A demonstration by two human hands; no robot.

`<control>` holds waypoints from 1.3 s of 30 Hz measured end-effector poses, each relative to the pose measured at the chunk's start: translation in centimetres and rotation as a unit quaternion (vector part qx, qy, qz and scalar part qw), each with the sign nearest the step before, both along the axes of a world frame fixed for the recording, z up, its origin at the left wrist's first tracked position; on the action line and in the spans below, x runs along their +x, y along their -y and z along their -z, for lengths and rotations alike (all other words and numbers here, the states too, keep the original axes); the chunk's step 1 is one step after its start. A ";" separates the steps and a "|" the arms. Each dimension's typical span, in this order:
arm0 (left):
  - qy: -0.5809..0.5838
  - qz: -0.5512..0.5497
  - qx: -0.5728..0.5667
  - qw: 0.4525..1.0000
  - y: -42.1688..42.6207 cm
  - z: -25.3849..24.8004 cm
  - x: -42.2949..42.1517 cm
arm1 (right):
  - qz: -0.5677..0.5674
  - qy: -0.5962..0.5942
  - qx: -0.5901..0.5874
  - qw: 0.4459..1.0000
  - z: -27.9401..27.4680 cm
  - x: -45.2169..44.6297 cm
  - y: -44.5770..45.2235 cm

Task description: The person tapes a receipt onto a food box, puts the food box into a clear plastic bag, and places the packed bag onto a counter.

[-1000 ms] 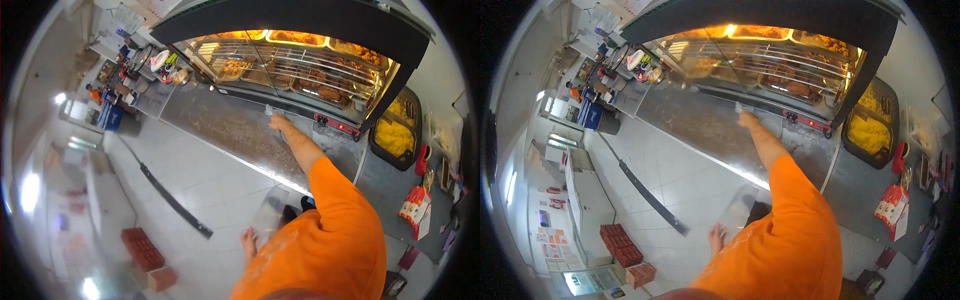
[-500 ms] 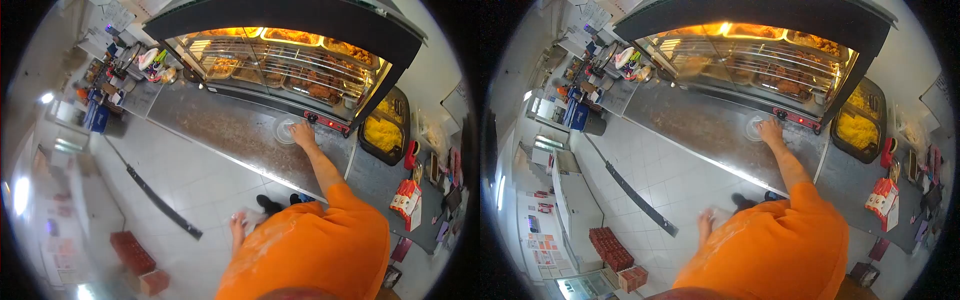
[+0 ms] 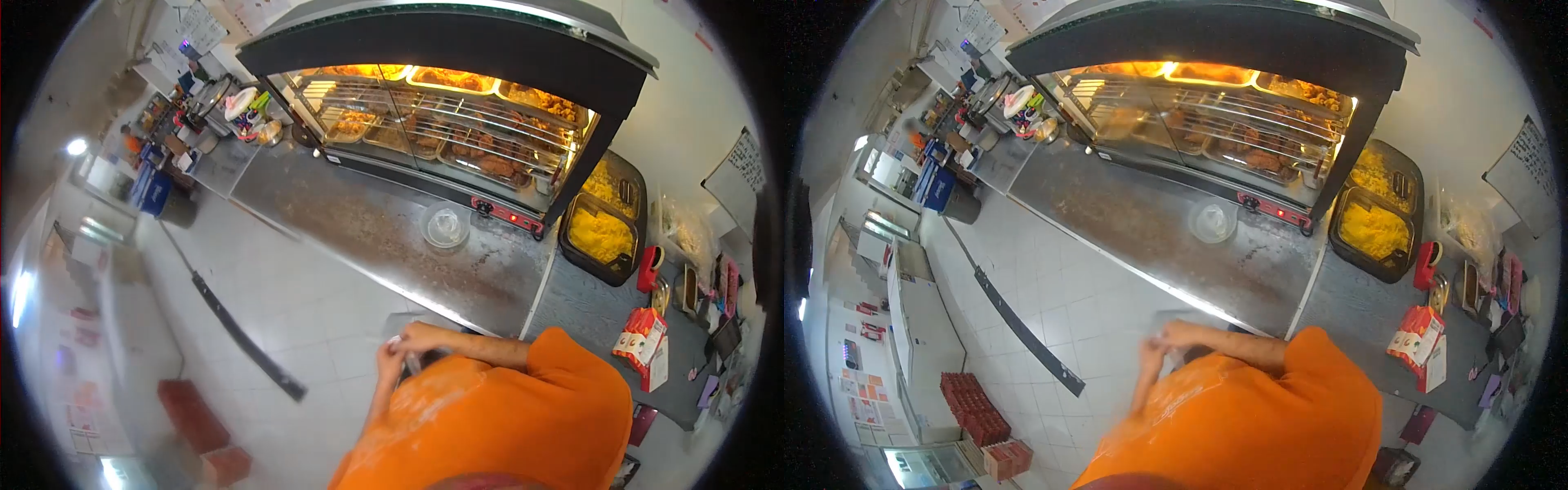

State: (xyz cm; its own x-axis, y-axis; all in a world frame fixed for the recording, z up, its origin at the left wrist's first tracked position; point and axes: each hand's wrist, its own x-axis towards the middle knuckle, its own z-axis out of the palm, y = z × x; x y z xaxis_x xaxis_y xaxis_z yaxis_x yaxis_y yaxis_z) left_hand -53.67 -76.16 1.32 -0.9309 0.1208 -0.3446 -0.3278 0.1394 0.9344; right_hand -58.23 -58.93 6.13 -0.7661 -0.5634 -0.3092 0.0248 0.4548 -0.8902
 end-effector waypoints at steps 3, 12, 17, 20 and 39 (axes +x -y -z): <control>0.031 0.034 -0.047 0.998 -1.0 -3.0 1.7 | -0.005 0.066 -0.057 0.996 -0.1 1.5 -1.3; -0.074 -0.084 0.002 0.994 6.8 0.2 4.9 | 0.104 -0.163 0.173 0.966 -2.0 0.3 -7.4; 0.041 -0.131 0.060 0.989 10.1 -5.2 7.6 | 0.077 -0.106 0.169 0.977 -5.8 2.0 -9.8; 0.022 -0.076 0.056 0.995 10.0 -6.3 8.8 | 0.103 -0.125 0.036 0.986 -3.1 4.3 -6.1; 0.029 -0.048 0.161 0.985 4.1 -1.3 20.2 | 0.092 -0.050 0.168 0.980 -5.6 25.3 -2.3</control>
